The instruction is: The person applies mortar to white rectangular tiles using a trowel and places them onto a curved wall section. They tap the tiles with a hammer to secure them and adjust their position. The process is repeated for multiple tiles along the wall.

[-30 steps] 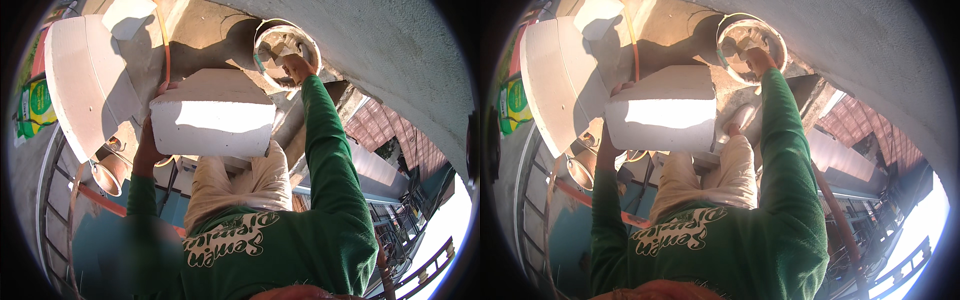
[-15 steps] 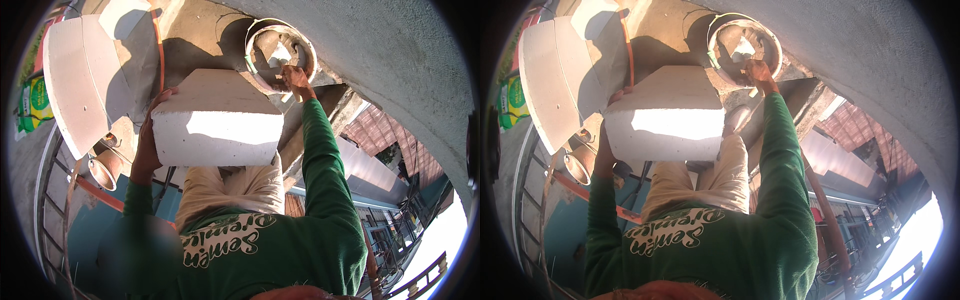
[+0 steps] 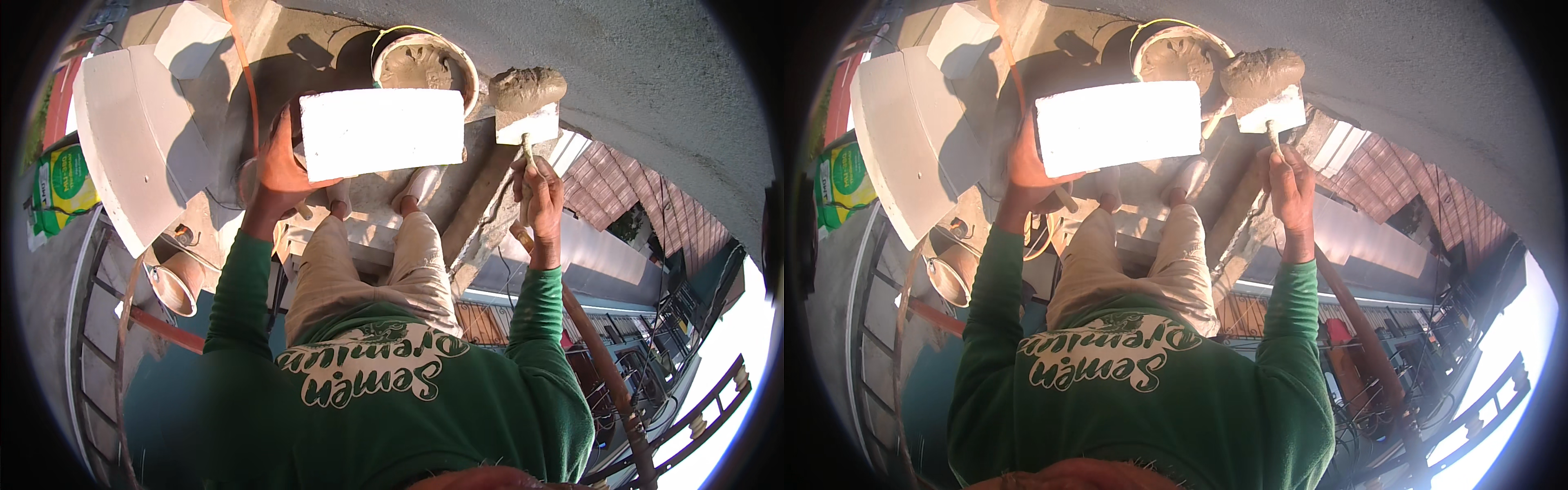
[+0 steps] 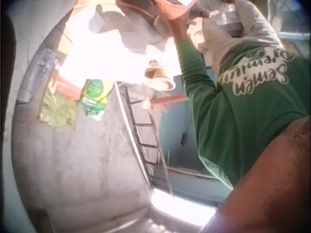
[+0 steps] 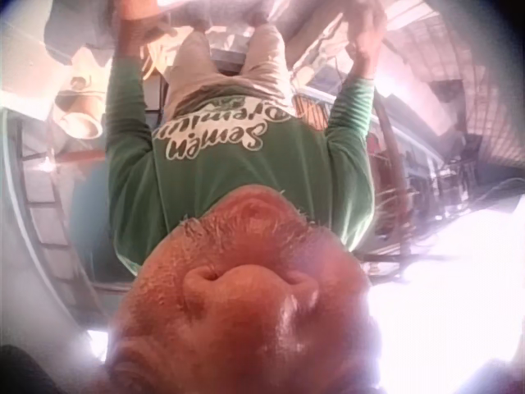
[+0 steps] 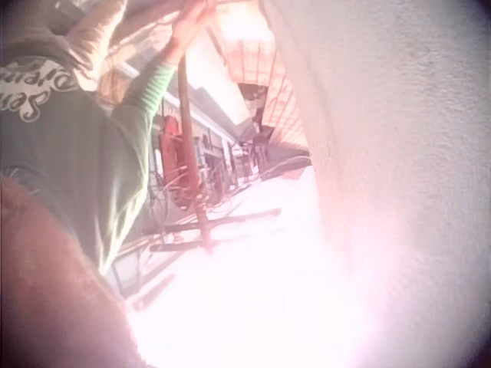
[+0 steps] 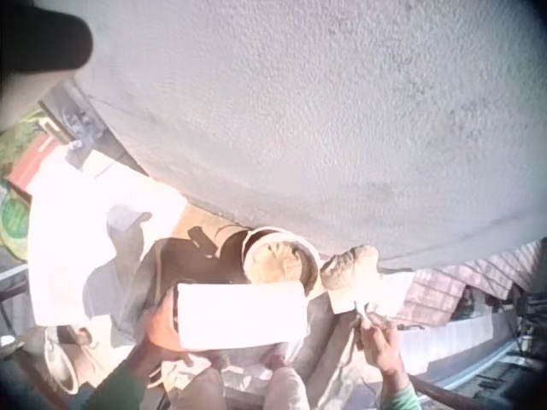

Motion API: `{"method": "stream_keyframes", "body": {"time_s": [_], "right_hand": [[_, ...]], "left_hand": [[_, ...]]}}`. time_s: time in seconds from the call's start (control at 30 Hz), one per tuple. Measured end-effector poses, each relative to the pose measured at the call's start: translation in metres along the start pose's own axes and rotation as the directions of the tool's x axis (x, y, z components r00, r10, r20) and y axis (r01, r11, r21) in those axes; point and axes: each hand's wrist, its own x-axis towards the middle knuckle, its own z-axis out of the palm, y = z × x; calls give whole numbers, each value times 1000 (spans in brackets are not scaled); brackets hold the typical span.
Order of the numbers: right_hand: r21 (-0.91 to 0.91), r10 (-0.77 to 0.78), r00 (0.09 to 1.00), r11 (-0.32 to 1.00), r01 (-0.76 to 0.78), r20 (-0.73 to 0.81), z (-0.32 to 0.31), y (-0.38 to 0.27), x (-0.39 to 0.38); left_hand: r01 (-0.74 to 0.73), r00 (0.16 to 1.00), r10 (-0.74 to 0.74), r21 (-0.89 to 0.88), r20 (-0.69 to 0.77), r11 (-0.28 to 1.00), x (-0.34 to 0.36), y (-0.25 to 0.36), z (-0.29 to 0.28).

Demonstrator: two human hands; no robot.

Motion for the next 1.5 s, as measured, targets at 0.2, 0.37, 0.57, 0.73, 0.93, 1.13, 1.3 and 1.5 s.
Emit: {"method": "stream_keyframes", "body": {"time_s": [0.2, 0.37, 0.57, 0.73, 0.93, 1.13, 1.3, 1.5], "right_hand": [[-363, -119, 975, 931, 45, -186, 34, -36, -68], [-714, -215, 921, 694, -89, -324, 102, -56, -83], [-621, -220, 887, 779, -90, -405, 177, -66, -83], [-591, -237, 901, 806, -27, -365, 222, -48, -84], [-612, -393, 828, 787, 79, -400, 261, -22, -78], [-634, -388, 852, 769, 89, -350, 271, -6, -72], [-629, -345, 895, 772, 99, -283, 249, -10, -98], [-688, -404, 857, 721, 84, -319, 207, -9, -128]], "left_hand": [[-76, 996, 81, 120, -38, 990, 14, 13, 24], [-24, 999, 29, 168, -29, 986, 11, 7, 22], [-10, 999, 17, 236, -29, 972, 15, 18, 24], [-22, 999, 26, 161, -26, 987, 17, 21, 25], [-89, 993, 98, 136, -59, 987, 25, 11, 25], [-150, 983, 164, 150, -83, 977, 35, -10, 30], [-81, 994, 91, 151, -63, 985, 34, -4, 25], [-18, 1000, 21, 168, -19, 986, 40, 13, 8]]}}
